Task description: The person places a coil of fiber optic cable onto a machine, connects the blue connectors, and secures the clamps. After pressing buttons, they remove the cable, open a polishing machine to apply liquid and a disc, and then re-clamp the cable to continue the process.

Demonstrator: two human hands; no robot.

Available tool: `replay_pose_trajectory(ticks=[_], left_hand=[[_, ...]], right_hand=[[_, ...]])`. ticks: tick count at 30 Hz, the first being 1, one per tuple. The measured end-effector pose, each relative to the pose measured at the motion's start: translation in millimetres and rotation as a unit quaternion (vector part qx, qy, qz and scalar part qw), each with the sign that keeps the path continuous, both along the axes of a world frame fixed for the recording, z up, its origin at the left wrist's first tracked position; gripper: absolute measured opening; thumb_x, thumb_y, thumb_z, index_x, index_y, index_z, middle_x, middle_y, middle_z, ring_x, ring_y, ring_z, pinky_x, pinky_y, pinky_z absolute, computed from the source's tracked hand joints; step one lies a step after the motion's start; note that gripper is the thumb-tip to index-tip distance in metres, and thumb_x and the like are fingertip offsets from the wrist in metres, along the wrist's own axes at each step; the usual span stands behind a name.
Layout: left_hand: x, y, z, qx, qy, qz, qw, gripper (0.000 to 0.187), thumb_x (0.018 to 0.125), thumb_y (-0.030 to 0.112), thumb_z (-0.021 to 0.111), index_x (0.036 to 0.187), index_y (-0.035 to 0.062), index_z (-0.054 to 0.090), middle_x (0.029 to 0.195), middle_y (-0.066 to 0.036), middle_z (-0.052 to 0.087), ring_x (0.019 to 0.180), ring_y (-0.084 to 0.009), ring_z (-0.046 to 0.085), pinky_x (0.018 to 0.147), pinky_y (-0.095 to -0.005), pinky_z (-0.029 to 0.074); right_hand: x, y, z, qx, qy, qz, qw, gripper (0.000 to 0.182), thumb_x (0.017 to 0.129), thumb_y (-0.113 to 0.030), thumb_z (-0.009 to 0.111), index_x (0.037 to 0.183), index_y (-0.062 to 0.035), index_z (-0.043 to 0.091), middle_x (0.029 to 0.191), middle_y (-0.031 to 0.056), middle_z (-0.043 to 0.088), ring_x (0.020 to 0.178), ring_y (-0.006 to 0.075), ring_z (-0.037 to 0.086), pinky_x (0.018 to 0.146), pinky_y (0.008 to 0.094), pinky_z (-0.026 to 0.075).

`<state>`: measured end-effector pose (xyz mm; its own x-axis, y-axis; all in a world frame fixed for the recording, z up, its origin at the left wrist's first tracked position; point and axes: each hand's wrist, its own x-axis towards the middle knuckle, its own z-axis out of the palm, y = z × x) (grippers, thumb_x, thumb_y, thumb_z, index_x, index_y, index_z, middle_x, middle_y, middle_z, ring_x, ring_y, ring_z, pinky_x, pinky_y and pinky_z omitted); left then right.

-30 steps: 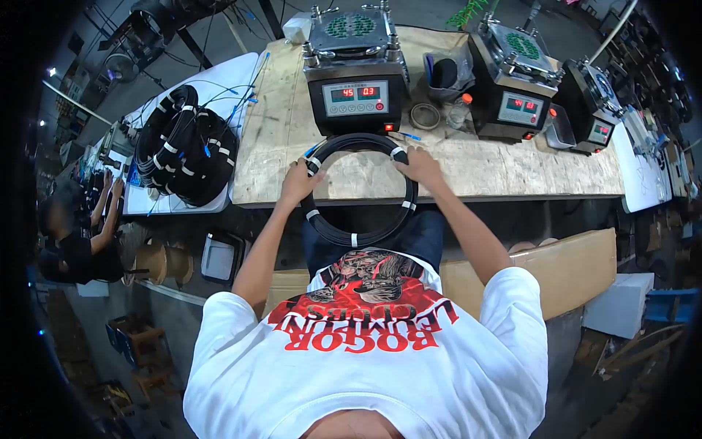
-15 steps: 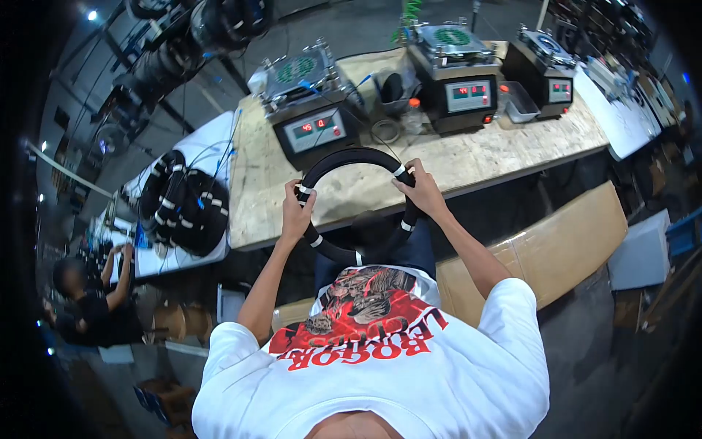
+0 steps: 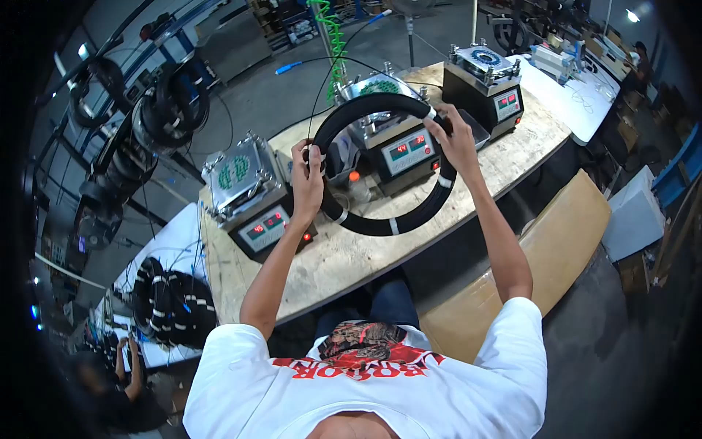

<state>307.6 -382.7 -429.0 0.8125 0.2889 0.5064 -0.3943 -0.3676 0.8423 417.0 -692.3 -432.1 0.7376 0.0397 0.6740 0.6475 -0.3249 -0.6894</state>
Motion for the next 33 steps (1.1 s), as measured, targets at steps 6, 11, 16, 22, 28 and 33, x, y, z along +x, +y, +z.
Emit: replay_pose_trajectory(ticks=[6,11,16,22,28,33], left_hand=[[77.4,-9.5,2.8,0.022,0.055,0.011,0.998,0.061,0.106,0.052,0.05,0.128,-0.004,0.045,0.091,-0.016,0.063,0.081,-0.0245,0.059,0.078,-0.0391,0.048],[98.5,-28.3,31.4,-0.101,0.172,-0.013,0.98,0.056,0.104,0.047,0.056,0.126,-0.0032,0.047,0.095,-0.018,0.067,0.087,-0.0265,0.064,0.08,-0.0378,0.049],[129.1,-31.6,-3.3,0.01,0.11,0.104,0.989,0.051,0.104,0.044,0.059,0.121,-0.0036,0.052,0.094,-0.017,0.067,0.086,-0.0281,0.065,0.08,-0.0378,0.049],[110.7,-36.7,-43.5,0.031,0.131,0.161,0.978,0.046,0.102,0.038,0.065,0.117,-0.0047,0.057,0.097,-0.015,0.066,0.089,-0.023,0.062,0.086,-0.0339,0.049],[112.5,-53.4,-37.9,-0.057,0.112,0.159,0.979,0.04,0.104,0.031,0.063,0.123,-0.003,0.057,0.102,-0.008,0.065,0.096,-0.0128,0.059,0.09,-0.028,0.047],[121.0,-62.8,-46.7,-0.123,0.068,0.162,0.977,0.046,0.105,0.033,0.06,0.131,-0.0047,0.054,0.112,-0.008,0.063,0.103,-0.0136,0.057,0.095,-0.0266,0.044]], right_hand=[[81.9,-12.6,50.0,-0.084,0.027,0.0,0.996,0.04,0.098,-0.032,0.07,0.121,-0.0006,0.061,0.083,0.0092,0.07,0.075,0.0113,0.063,0.07,0.0266,0.05],[155.2,-16.9,50.4,-0.13,0.077,0.063,0.986,0.049,0.097,-0.039,0.07,0.128,-0.002,0.06,0.109,0.0212,0.072,0.104,0.0291,0.071,0.091,0.0371,0.052],[200.6,-22.4,37.8,-0.169,0.147,0.147,0.963,0.053,0.097,-0.042,0.068,0.13,-0.0023,0.059,0.106,0.0208,0.071,0.096,0.0279,0.069,0.088,0.0384,0.052],[236.2,-30.9,19.4,-0.202,0.212,0.294,0.91,0.052,0.099,-0.041,0.066,0.131,-0.0014,0.056,0.099,0.0167,0.069,0.088,0.0207,0.065,0.081,0.0352,0.05],[274.3,-19.9,28.4,-0.277,0.21,0.378,0.858,0.052,0.1,-0.044,0.064,0.128,-0.001,0.057,0.089,0.0118,0.066,0.08,0.0181,0.06,0.075,0.0336,0.049],[282.7,13.4,31.1,-0.262,0.088,0.402,0.873,0.055,0.101,-0.047,0.062,0.127,0.0009,0.064,0.103,0.0164,0.07,0.095,0.0253,0.065,0.087,0.0358,0.05]])
